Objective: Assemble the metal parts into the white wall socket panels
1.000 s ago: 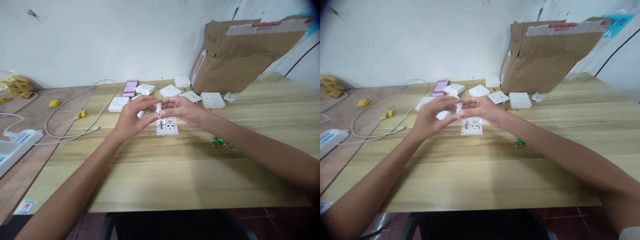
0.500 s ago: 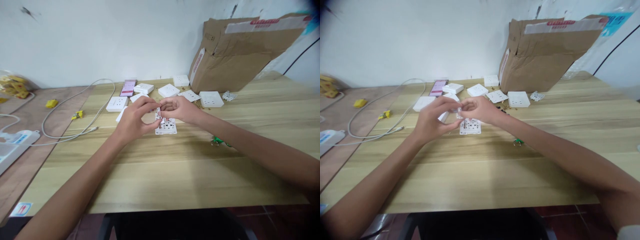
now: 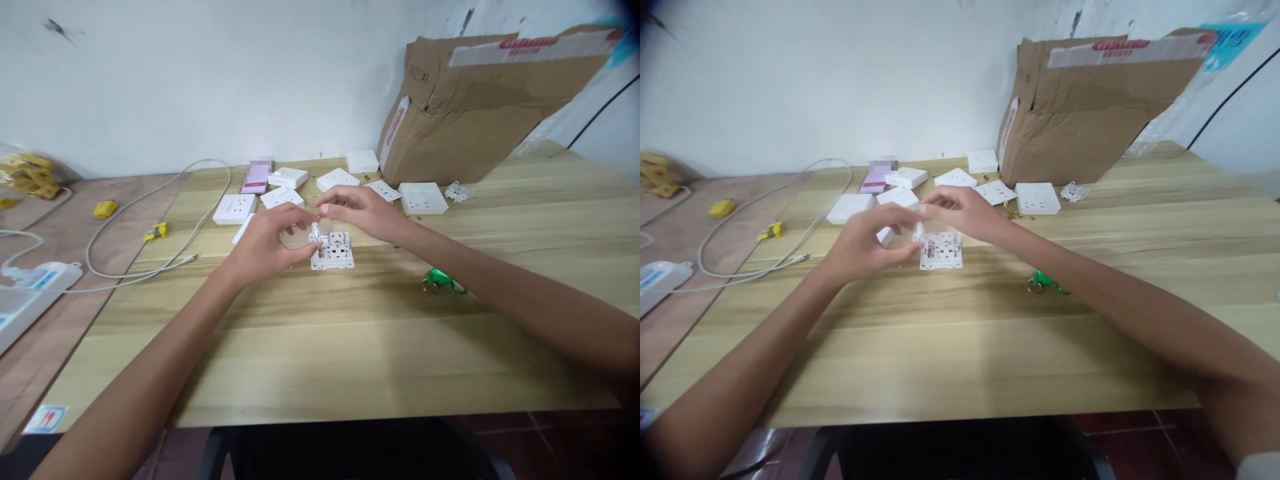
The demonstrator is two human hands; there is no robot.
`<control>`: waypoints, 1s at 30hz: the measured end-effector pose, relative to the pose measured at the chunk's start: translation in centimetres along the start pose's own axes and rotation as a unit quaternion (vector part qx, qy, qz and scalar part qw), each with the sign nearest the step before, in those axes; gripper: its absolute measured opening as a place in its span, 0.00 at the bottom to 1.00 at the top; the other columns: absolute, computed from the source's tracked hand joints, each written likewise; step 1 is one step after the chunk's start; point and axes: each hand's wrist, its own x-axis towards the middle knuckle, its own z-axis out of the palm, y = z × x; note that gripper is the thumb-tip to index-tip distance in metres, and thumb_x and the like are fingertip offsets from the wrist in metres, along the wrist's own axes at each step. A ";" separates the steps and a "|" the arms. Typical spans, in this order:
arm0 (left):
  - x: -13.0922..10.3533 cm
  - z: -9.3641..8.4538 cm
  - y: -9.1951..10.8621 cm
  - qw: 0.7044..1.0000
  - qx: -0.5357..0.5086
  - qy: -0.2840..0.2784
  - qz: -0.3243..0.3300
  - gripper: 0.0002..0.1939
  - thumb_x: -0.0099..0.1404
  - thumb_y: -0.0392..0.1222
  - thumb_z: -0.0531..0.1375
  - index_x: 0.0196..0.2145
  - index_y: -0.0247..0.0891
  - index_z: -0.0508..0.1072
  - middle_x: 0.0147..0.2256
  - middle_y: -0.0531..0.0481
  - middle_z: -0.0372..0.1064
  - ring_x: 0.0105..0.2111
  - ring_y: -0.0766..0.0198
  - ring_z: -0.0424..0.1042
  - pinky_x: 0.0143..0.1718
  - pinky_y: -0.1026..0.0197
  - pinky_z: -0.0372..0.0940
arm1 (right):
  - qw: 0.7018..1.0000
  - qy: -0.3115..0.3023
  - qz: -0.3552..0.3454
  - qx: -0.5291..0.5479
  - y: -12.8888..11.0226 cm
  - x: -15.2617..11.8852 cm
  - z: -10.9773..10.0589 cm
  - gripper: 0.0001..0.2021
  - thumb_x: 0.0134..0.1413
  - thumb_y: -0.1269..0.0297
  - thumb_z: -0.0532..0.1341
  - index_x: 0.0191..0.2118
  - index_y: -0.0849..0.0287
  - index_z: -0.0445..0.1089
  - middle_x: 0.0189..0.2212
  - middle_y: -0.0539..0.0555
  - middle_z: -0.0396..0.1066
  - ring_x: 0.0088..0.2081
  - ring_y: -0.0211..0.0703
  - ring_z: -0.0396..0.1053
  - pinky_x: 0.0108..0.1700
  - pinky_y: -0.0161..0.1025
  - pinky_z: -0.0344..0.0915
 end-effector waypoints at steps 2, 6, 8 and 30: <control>-0.1 0.5 -0.5 0.999 -0.012 -0.033 -0.025 0.16 0.69 0.51 0.71 0.50 0.42 0.84 0.45 0.44 0.83 0.40 0.56 0.80 0.40 0.56 0.75 | 0.998 0.024 -0.015 -0.050 0.7 0.2 -0.4 0.13 0.67 0.49 0.69 0.46 0.53 0.83 0.45 0.55 0.84 0.46 0.50 0.77 0.51 0.45 0.71; -0.2 1.5 -0.9 0.996 -0.026 -0.075 -0.047 0.16 0.69 0.51 0.71 0.51 0.42 0.84 0.47 0.44 0.83 0.42 0.54 0.81 0.40 0.56 0.77 | 0.990 -0.029 -0.027 -0.137 2.0 0.2 -0.6 0.12 0.66 0.53 0.69 0.47 0.55 0.83 0.45 0.57 0.84 0.43 0.51 0.77 0.47 0.45 0.69; -0.3 1.8 -1.0 0.995 -0.026 -0.083 -0.044 0.16 0.69 0.50 0.70 0.51 0.42 0.84 0.49 0.44 0.83 0.42 0.54 0.81 0.41 0.55 0.77 | 0.983 -0.056 -0.038 -0.169 2.6 0.2 -0.5 0.12 0.65 0.55 0.69 0.48 0.55 0.84 0.47 0.58 0.85 0.45 0.52 0.78 0.48 0.46 0.69; -0.5 2.1 -2.0 0.993 -0.013 -0.110 -0.048 0.18 0.70 0.49 0.69 0.55 0.44 0.83 0.49 0.44 0.82 0.43 0.54 0.82 0.45 0.51 0.77 | 0.972 -0.093 -0.030 -0.213 3.4 0.0 -0.3 0.13 0.70 0.55 0.65 0.51 0.51 0.85 0.47 0.57 0.85 0.46 0.53 0.78 0.47 0.48 0.67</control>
